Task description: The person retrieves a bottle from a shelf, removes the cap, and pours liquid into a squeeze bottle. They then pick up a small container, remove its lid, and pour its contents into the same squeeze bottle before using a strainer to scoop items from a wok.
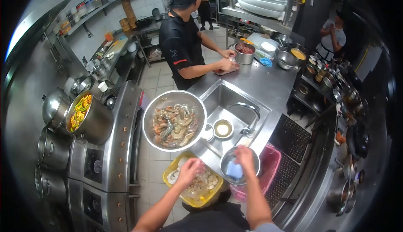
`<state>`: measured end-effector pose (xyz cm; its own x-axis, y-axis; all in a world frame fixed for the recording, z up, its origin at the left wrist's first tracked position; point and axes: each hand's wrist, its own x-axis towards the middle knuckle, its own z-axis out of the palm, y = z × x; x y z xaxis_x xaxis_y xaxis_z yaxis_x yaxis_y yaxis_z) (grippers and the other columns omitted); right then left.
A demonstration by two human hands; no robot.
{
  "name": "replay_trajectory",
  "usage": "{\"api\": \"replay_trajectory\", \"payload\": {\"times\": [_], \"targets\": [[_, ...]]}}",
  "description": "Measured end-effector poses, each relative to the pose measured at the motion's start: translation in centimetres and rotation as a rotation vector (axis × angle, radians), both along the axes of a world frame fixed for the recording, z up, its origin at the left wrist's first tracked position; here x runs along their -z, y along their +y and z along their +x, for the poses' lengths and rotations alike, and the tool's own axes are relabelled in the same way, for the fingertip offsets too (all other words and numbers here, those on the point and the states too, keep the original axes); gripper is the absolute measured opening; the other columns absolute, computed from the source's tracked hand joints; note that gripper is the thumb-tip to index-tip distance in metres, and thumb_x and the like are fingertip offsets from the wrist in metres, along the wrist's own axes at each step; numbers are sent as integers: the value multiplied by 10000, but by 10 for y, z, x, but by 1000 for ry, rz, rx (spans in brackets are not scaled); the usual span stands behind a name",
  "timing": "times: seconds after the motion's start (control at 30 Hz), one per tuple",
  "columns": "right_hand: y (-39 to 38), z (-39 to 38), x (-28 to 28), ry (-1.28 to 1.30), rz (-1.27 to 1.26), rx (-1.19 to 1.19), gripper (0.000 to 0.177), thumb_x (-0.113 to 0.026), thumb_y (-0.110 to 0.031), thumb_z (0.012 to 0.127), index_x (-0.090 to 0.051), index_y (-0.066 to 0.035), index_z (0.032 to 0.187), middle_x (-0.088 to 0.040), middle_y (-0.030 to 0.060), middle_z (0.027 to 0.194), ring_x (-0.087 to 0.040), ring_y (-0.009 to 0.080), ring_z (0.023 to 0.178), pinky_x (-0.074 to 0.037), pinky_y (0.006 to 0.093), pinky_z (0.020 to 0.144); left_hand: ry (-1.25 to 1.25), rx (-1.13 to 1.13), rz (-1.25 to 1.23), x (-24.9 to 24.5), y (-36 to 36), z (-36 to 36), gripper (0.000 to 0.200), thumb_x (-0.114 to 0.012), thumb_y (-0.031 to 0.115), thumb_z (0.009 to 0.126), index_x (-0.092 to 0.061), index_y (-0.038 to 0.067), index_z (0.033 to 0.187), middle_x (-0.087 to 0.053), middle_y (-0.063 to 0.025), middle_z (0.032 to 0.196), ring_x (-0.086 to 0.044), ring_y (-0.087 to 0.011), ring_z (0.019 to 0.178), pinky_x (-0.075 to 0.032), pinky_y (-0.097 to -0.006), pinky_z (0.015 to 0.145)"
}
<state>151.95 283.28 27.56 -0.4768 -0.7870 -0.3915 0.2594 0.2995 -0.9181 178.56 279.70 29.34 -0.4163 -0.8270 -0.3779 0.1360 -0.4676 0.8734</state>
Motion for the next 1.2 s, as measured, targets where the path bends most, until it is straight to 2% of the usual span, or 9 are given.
{"api": "replay_trajectory", "payload": {"times": [0.03, 0.13, 0.2, 0.37, 0.47, 0.57, 0.67, 0.8, 1.2], "targets": [[-3, 17, -4, -113, -118, -59, 252, -527, -281, 1015, -634, -59, 1067, -583, 6, 703, -581, 118, 585, -502, 263, 484, 76, -48, 55, -3, -7, -21, 342, -558, 302, 1028, -574, 9, 1205, -652, -123, 1130, -643, -187, 955, -530, -335, 814], [-22, 98, -8, -101, -541, -225, 414, -507, -252, 1023, -504, -31, 1372, -612, 167, 1280, -612, 288, 1179, -494, 398, 1003, 346, -135, 129, 4, -37, -70, 505, -406, 433, 1058, -542, -18, 1240, -640, -135, 1180, -580, -269, 1177, -462, -436, 1006], [-20, 116, -51, 448, -395, -444, 534, -449, -291, 1041, -374, -30, 1500, -350, 199, 1566, -331, 350, 1452, -234, 436, 1200, 484, -234, 223, 1, -53, -89, 653, -329, 486, 1061, -299, 3, 1499, -396, -169, 1529, -422, -313, 1381, -343, -447, 1149], [-83, 54, -6, 592, -356, -502, 615, -304, -405, 1061, -288, -22, 1541, -236, 215, 1612, -147, 350, 1518, -94, 430, 1230, 517, -110, -14, -48, -28, -144, 694, -320, 511, 1054, -154, 91, 1580, -220, -149, 1625, -260, -299, 1480, -247, -466, 1200], [-88, 44, -1, 571, -401, -595, 663, -258, -461, 1065, -270, 1, 1540, -194, 202, 1630, -92, 355, 1526, -75, 450, 1227, 416, -367, 184, 5, -71, -147, 764, -323, 560, 1037, -160, 34, 1567, -247, -147, 1621, -249, -303, 1488, -251, -467, 1197], [-76, 25, -11, 527, -554, -703, 618, -318, -449, 1059, -375, -21, 1500, -333, 211, 1572, -248, 354, 1485, -193, 435, 1202, 450, -446, 351, -8, -102, -141, 652, -313, 490, 1061, -292, 29, 1522, -359, -138, 1568, -356, -298, 1436, -312, -474, 1158], [-87, -40, -25, 460, -243, -838, 414, -521, -350, 965, -639, -44, 1217, -666, 211, 1166, -617, 350, 1134, -488, 422, 970, 443, -377, 301, 8, -111, -139, 592, -324, 432, 1070, -351, 4, 1478, -397, -166, 1534, -401, -298, 1409, -357, -454, 1133], [-116, -94, 24, 1352, -10, -967, 286, -616, -116, 816, -696, -32, 1077, -611, 272, 1199, -580, 395, 1157, -481, 481, 984, 438, -381, 227, -2, -106, -159, 555, -366, 408, 1061, -410, -34, 1393, -453, -171, 1468, -418, -300, 1388, -364, -433, 1145], [-145, -116, 77, 1489, 46, -765, 185, -594, -47, 824, -725, -9, 948, -692, 209, 1005, -651, 368, 995, -536, 426, 873, 334, -343, 348, 10, -113, -153, 579, -378, 405, 1055, -398, -67, 1389, -453, -216, 1446, -455, -320, 1348, -344, -429, 1162]]}}
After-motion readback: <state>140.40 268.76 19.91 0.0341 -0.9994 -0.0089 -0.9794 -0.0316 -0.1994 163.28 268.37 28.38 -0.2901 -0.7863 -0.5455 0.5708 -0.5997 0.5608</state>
